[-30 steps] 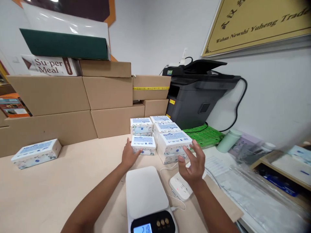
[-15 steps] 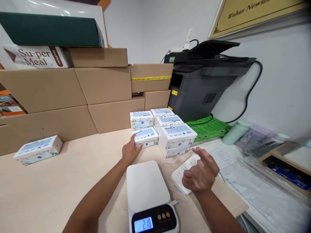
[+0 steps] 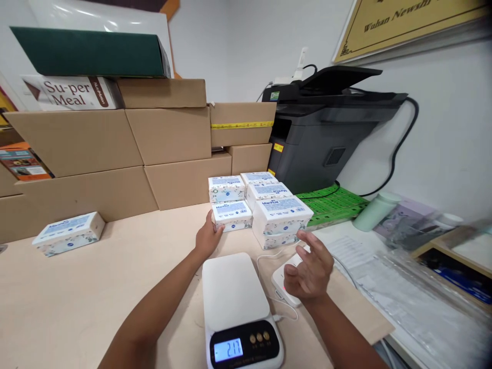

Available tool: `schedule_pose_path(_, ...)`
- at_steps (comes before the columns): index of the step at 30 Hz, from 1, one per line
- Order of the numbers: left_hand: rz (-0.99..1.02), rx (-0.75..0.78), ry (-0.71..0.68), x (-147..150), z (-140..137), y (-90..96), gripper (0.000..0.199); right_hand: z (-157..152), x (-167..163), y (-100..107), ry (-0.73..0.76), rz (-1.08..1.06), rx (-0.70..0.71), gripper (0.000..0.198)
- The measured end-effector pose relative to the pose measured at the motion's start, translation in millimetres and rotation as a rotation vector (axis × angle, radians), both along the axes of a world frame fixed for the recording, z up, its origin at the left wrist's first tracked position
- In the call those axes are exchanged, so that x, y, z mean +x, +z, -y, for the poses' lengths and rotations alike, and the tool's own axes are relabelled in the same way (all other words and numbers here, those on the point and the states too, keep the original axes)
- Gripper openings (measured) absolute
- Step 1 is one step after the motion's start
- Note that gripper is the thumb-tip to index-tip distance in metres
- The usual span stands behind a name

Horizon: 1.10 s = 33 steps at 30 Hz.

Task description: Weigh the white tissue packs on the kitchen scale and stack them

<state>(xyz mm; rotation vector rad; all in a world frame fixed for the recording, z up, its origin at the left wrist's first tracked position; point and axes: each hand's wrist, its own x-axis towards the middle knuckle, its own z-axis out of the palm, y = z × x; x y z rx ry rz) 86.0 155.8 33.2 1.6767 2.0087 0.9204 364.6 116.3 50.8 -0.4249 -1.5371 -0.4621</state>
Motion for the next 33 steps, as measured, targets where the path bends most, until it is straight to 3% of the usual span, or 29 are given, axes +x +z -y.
schedule_pose_path(5,0.077,0.02,-0.062,-0.5,4.3,-4.3,0.079,-3.4,5.2,-9.4,0.028,0.033,-0.047,0.049)
schedule_pose_path(9,0.148,0.015,-0.087,-39.3,43.3,2.0,0.078,-1.7,14.2,-36.2,0.159,0.109,-0.152,0.045)
schedule_pose_path(12,0.16,0.067,0.06,-104.6,107.8,17.5,0.062,2.4,7.8,-49.3,0.427,-0.016,-0.499,0.046)
schedule_pose_path(14,0.158,0.115,0.217,-158.9,161.5,30.8,0.056,8.5,-10.2,-42.2,0.672,-0.146,-0.811,0.047)
schedule_pose_path(17,0.16,0.197,0.481,-243.5,233.4,51.7,0.055,21.0,-65.8,-3.8,0.923,-0.276,-1.246,0.052)
schedule_pose_path(20,0.225,0.263,0.704,-316.8,271.7,66.6,0.058,30.5,-152.0,45.0,1.004,-0.279,-1.561,0.053)
schedule_pose_path(23,0.351,0.298,0.846,-370.1,270.3,65.3,0.053,36.8,-241.7,63.5,1.002,-0.38,-1.801,0.032)
schedule_pose_path(25,0.436,0.323,0.892,-395.1,252.2,56.5,0.046,42.6,-285.5,51.0,0.919,-0.382,-2.026,0.028)
schedule_pose_path(27,0.507,0.353,0.895,-413.5,226.9,45.3,0.043,48.6,-313.2,25.9,0.841,-0.304,-2.196,0.034)
schedule_pose_path(29,0.561,0.387,0.863,-426.7,201.4,34.6,0.042,51.1,-331.7,0.4,0.801,-0.235,-2.228,0.046)
schedule_pose_path(31,0.609,0.423,0.822,-436.0,182.0,25.5,0.041,45.7,-349.5,-15.7,0.799,-0.209,-2.145,0.056)
schedule_pose_path(33,0.662,0.456,0.784,-442.6,172.2,18.3,0.041,31.1,-370.9,-19.2,0.82,-0.191,-2.027,0.064)
